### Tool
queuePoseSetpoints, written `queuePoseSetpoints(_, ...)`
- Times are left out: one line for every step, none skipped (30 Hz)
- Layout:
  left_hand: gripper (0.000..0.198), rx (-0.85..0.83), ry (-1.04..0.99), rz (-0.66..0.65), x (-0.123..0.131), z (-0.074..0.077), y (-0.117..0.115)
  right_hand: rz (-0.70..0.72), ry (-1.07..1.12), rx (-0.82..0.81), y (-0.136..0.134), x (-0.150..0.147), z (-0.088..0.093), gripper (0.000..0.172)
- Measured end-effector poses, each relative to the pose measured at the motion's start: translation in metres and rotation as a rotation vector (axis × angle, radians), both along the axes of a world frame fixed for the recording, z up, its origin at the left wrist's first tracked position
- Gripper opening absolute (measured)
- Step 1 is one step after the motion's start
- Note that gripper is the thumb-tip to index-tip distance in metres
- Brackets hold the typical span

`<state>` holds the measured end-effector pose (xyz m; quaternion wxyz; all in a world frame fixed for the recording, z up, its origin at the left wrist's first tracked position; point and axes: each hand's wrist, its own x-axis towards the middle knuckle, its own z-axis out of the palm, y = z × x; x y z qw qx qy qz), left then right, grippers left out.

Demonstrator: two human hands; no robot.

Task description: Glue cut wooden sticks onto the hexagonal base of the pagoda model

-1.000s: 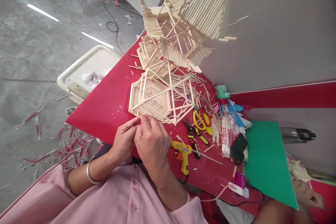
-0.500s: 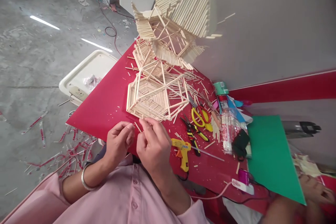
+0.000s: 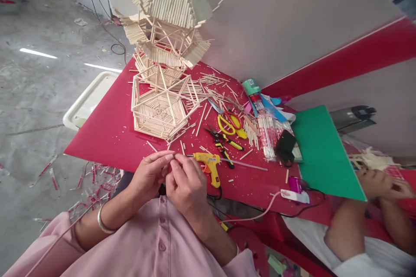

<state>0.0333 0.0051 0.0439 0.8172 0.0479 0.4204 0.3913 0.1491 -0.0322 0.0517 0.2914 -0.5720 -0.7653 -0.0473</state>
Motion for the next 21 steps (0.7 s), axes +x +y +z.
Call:
queuePoseSetpoints(0.041, 0.005, 0.005, -0.005, 0.003, 0.0, -0.001, -0.007, 0.016, -0.009, -0.003, 0.002, 0.0, 0.029)
queuePoseSetpoints(0.041, 0.018, 0.008, -0.001, 0.006, -0.001, -0.002, -0.008, 0.037, -0.025, -0.005, 0.005, 0.001, 0.031)
queuePoseSetpoints(0.041, 0.04, 0.009, 0.013, 0.009, -0.001, -0.002, -0.001, 0.058, -0.044, -0.008, 0.009, 0.002, 0.032)
queuePoseSetpoints(0.04, 0.069, 0.011, 0.031, 0.012, -0.002, -0.001, 0.011, 0.077, -0.062, -0.01, 0.014, 0.003, 0.033)
queuePoseSetpoints(0.039, 0.103, 0.016, 0.049, 0.014, -0.003, -0.001, 0.021, 0.093, -0.078, -0.011, 0.021, 0.005, 0.033)
queuePoseSetpoints(0.038, 0.139, 0.026, 0.067, 0.016, -0.004, 0.001, 0.021, 0.103, -0.09, -0.011, 0.032, 0.006, 0.033)
queuePoseSetpoints(0.037, 0.174, 0.042, 0.08, 0.017, -0.005, 0.002, 0.004, 0.106, -0.097, -0.008, 0.045, 0.008, 0.033)
queuePoseSetpoints(0.037, 0.201, 0.06, 0.091, 0.018, -0.006, 0.004, -0.035, 0.1, -0.101, -0.003, 0.061, 0.009, 0.032)
queuePoseSetpoints(0.037, 0.222, 0.079, 0.095, 0.019, -0.008, 0.005, -0.103, 0.081, -0.107, 0.006, 0.079, 0.01, 0.032)
queuePoseSetpoints(0.038, 0.233, 0.095, 0.091, 0.019, -0.009, 0.007, -0.191, 0.052, -0.129, 0.018, 0.1, 0.009, 0.032)
queuePoseSetpoints(0.04, 0.237, 0.107, 0.084, 0.02, -0.009, 0.008, -0.286, 0.013, -0.161, 0.033, 0.121, 0.009, 0.034)
queuePoseSetpoints(0.041, 0.238, 0.115, 0.074, 0.021, -0.01, 0.008, -0.369, -0.042, -0.223, 0.05, 0.142, 0.007, 0.037)
queuePoseSetpoints(0.042, 0.238, 0.118, 0.064, 0.021, -0.01, 0.008, -0.438, -0.106, -0.287, 0.069, 0.161, 0.005, 0.041)
queuePoseSetpoints(0.043, 0.241, 0.118, 0.055, 0.022, -0.009, 0.008, -0.49, -0.179, -0.345, 0.088, 0.179, 0.003, 0.047)
queuePoseSetpoints(0.041, 0.248, 0.115, 0.047, 0.022, -0.008, 0.008, -0.522, -0.257, -0.408, 0.105, 0.193, 0.001, 0.052)
queuePoseSetpoints(0.04, 0.257, 0.11, 0.042, 0.022, -0.007, 0.007, -0.53, -0.334, -0.484, 0.121, 0.204, -0.002, 0.057)
queuePoseSetpoints(0.039, 0.269, 0.103, 0.035, 0.021, -0.006, 0.006, -0.522, -0.404, -0.562, 0.133, 0.211, -0.004, 0.058)
queuePoseSetpoints(0.038, 0.279, 0.094, 0.027, 0.02, -0.004, 0.006, -0.519, -0.426, -0.59, 0.143, 0.215, -0.006, 0.056)
queuePoseSetpoints(0.038, 0.285, 0.084, 0.016, 0.018, -0.004, 0.006, -0.513, -0.443, -0.606, 0.15, 0.216, -0.008, 0.055)
queuePoseSetpoints(0.038, 0.285, 0.071, 0.003, 0.016, -0.003, 0.006, -0.506, -0.453, -0.614, 0.154, 0.216, -0.009, 0.055)
queuePoseSetpoints(0.038, 0.279, 0.057, -0.011, 0.014, -0.003, 0.006, -0.5, -0.456, -0.617, 0.155, 0.214, -0.01, 0.054)
